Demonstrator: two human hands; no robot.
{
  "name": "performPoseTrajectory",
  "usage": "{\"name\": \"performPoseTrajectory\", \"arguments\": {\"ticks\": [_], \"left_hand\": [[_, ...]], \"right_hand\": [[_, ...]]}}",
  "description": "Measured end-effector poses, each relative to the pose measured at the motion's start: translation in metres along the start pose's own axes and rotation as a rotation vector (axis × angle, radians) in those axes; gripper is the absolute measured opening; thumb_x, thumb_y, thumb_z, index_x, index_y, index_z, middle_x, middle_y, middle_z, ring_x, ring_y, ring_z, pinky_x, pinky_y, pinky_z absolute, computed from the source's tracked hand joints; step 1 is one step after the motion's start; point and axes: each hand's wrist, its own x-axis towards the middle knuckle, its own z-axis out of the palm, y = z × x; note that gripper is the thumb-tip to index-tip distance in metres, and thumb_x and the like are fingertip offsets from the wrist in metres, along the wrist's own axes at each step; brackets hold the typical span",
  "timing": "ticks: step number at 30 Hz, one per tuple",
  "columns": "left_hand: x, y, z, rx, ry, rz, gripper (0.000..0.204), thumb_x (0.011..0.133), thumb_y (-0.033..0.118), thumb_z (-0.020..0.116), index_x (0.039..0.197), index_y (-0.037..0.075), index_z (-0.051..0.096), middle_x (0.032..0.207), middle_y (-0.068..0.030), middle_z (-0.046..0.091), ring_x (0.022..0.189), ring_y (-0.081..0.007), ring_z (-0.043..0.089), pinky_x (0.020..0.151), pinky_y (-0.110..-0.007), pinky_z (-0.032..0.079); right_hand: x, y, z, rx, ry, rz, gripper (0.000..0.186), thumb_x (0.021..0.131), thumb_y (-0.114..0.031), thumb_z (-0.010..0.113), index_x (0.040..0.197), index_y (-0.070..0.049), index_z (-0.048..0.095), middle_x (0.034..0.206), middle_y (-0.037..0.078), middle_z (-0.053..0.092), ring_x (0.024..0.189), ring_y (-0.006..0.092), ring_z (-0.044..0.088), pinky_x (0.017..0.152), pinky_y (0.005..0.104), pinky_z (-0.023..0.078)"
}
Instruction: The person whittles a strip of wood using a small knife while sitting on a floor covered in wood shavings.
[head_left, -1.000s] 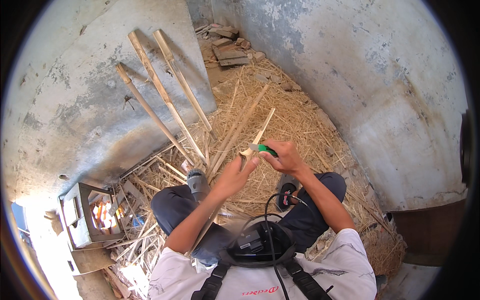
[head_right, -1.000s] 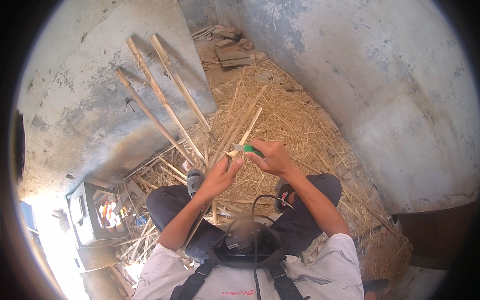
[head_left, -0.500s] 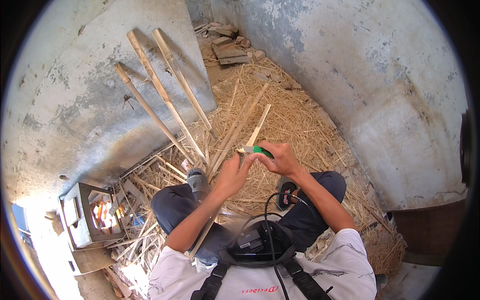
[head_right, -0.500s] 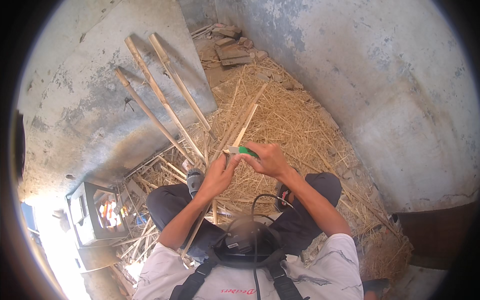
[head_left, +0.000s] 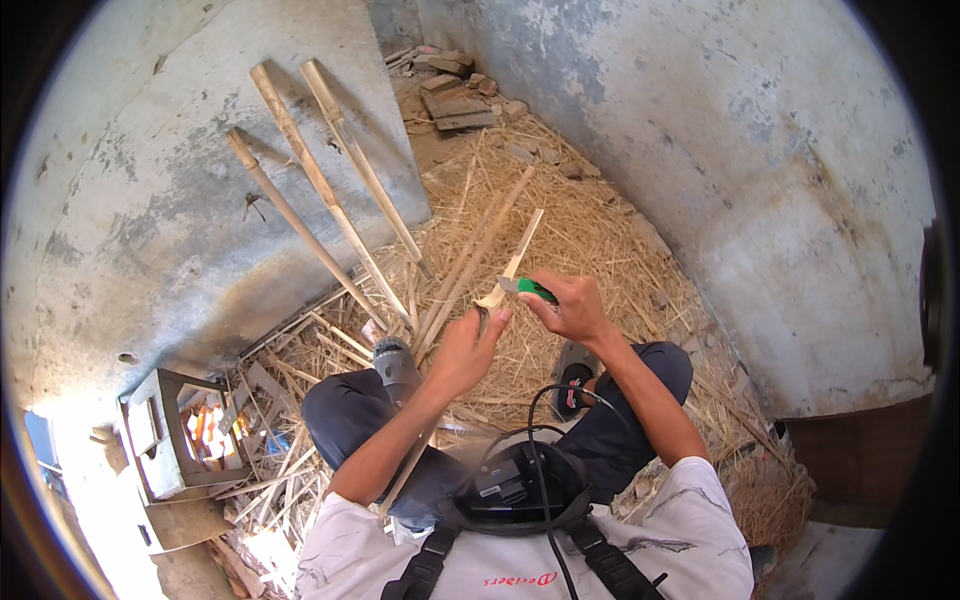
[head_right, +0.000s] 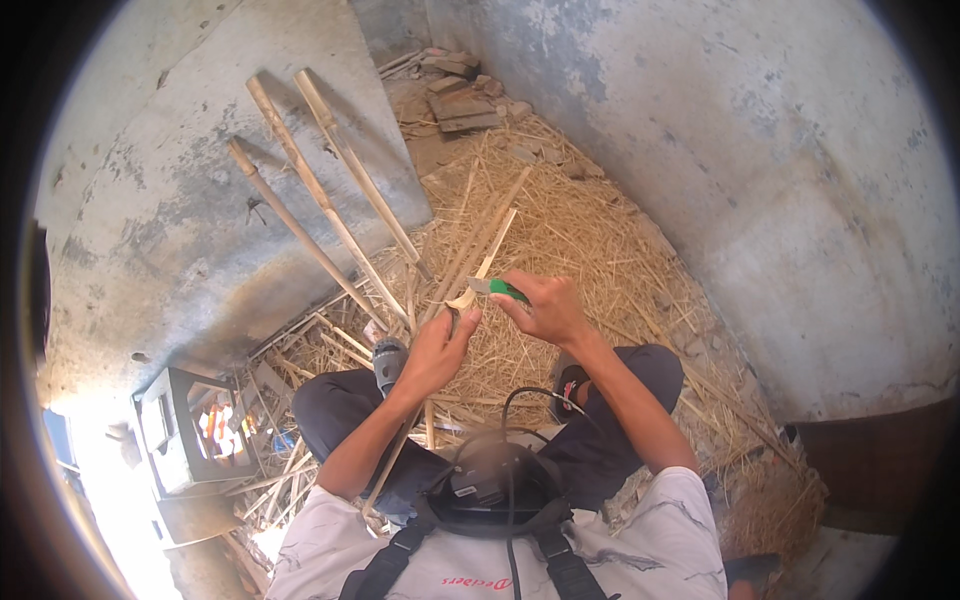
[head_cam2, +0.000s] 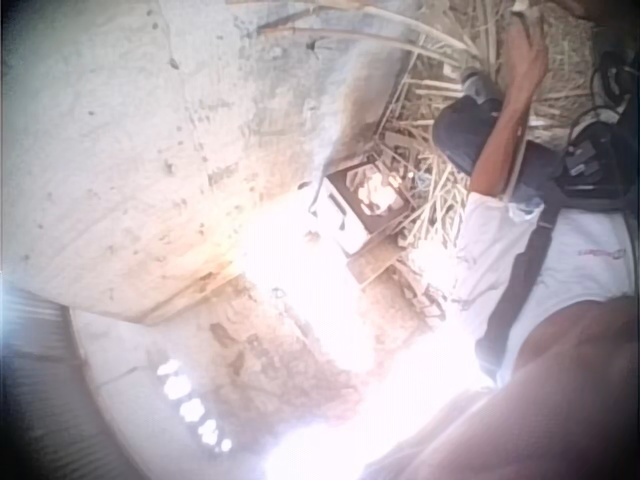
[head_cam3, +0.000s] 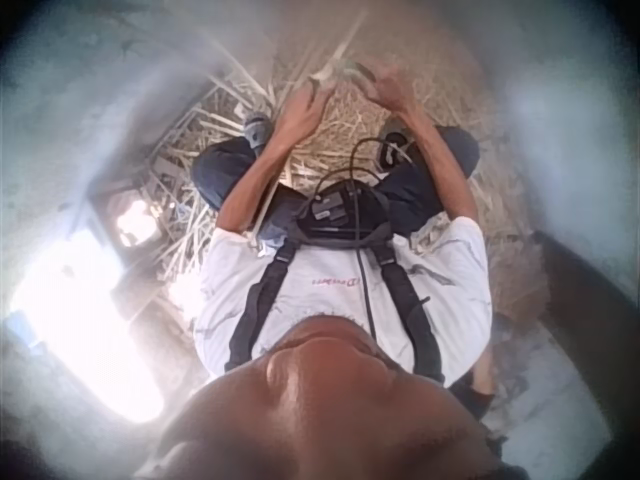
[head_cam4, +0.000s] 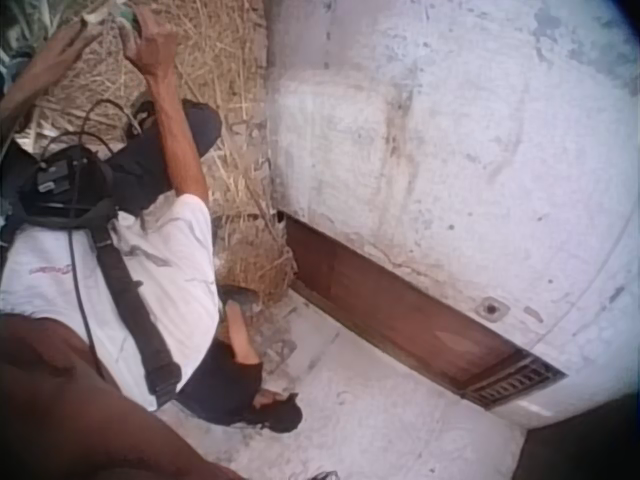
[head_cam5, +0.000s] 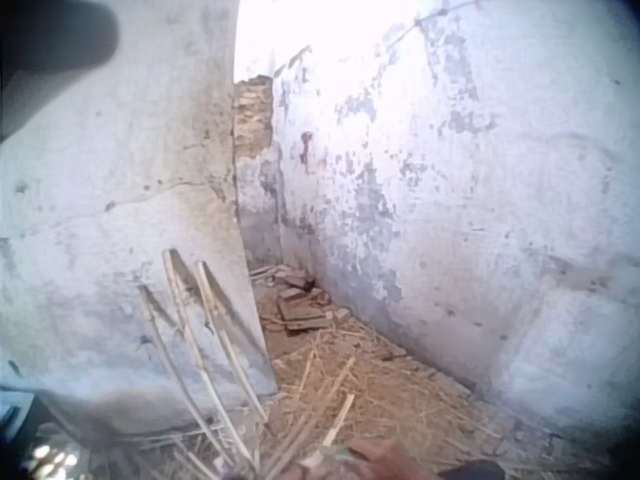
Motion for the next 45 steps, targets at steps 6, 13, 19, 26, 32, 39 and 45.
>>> {"name": "performPoseTrajectory", "arguments": {"ticks": [6,13,19,26,32,39,45], "left_hand": [[0.000,-0.001,0.000,-0.017,0.021,0.052,0.057,0.111,0.048,0.052,0.084,-0.002,0.055,0.064,-0.0076,0.049,0.062,-0.0176,0.047,0.059,-0.040,0.042],[-0.018,0.002,0.005,-0.135,-0.128,0.056,0.055,0.111,0.047,0.052,0.077,0.004,0.051,0.065,-0.0022,0.049,0.062,-0.0129,0.045,0.057,-0.036,0.039],[-0.007,-0.021,0.012,-0.264,-0.141,0.023,0.054,0.110,0.049,0.054,0.076,0.007,0.049,0.066,0.0026,0.045,0.061,-0.0096,0.040,0.055,-0.032,0.036],[-0.007,0.004,-0.004,-0.316,-0.164,-0.042,0.048,0.109,0.049,0.057,0.089,0.006,0.055,0.072,0.0025,0.049,0.066,-0.0088,0.044,0.059,-0.030,0.037],[-0.001,-0.011,0.005,-0.215,-0.062,-0.002,0.046,0.107,0.048,0.062,0.100,0.003,0.062,0.074,0.0011,0.052,0.068,-0.0091,0.049,0.061,-0.029,0.040],[0.003,-0.022,0.010,-0.149,-0.049,-0.040,0.044,0.107,0.047,0.063,0.101,0.003,0.061,0.074,0.0018,0.052,0.067,-0.0081,0.048,0.059,-0.029,0.039],[-0.003,-0.003,0.005,-0.252,-0.024,0.023,0.057,0.104,0.051,0.064,0.094,-0.005,0.063,0.072,-0.0134,0.062,0.069,-0.0209,0.059,0.065,-0.041,0.047]], "right_hand": [[0.002,0.003,0.001,-0.028,0.002,-0.030,0.029,0.097,-0.035,0.073,0.105,-0.007,0.073,0.080,0.011,0.072,0.063,0.0290,0.070,0.055,0.0398,0.052],[0.018,0.067,-0.050,-0.126,0.224,0.409,0.035,0.106,-0.038,0.061,0.107,-0.005,0.072,0.064,0.009,0.060,0.051,0.0168,0.055,0.050,0.0352,0.041],[0.001,0.059,-0.047,-0.028,0.334,0.300,0.038,0.107,-0.039,0.059,0.102,-0.003,0.069,0.062,0.009,0.056,0.051,0.0156,0.051,0.049,0.0346,0.040],[-0.004,0.014,-0.009,0.092,0.060,0.033,0.030,0.102,-0.035,0.067,0.102,-0.005,0.069,0.069,0.011,0.063,0.056,0.0238,0.063,0.053,0.0362,0.047],[0.001,-0.002,0.005,0.106,-0.059,-0.070,0.027,0.098,-0.031,0.072,0.104,-0.005,0.069,0.075,0.013,0.067,0.062,0.0312,0.068,0.057,0.0407,0.051],[0.001,0.002,0.007,0.106,-0.058,-0.016,0.028,0.096,-0.032,0.074,0.104,-0.005,0.071,0.079,0.014,0.070,0.066,0.0329,0.069,0.059,0.0416,0.052],[0.000,0.004,0.003,0.084,-0.011,-0.032,0.033,0.097,-0.036,0.074,0.103,-0.004,0.072,0.075,0.015,0.067,0.062,0.0309,0.067,0.056,0.0390,0.050]]}}
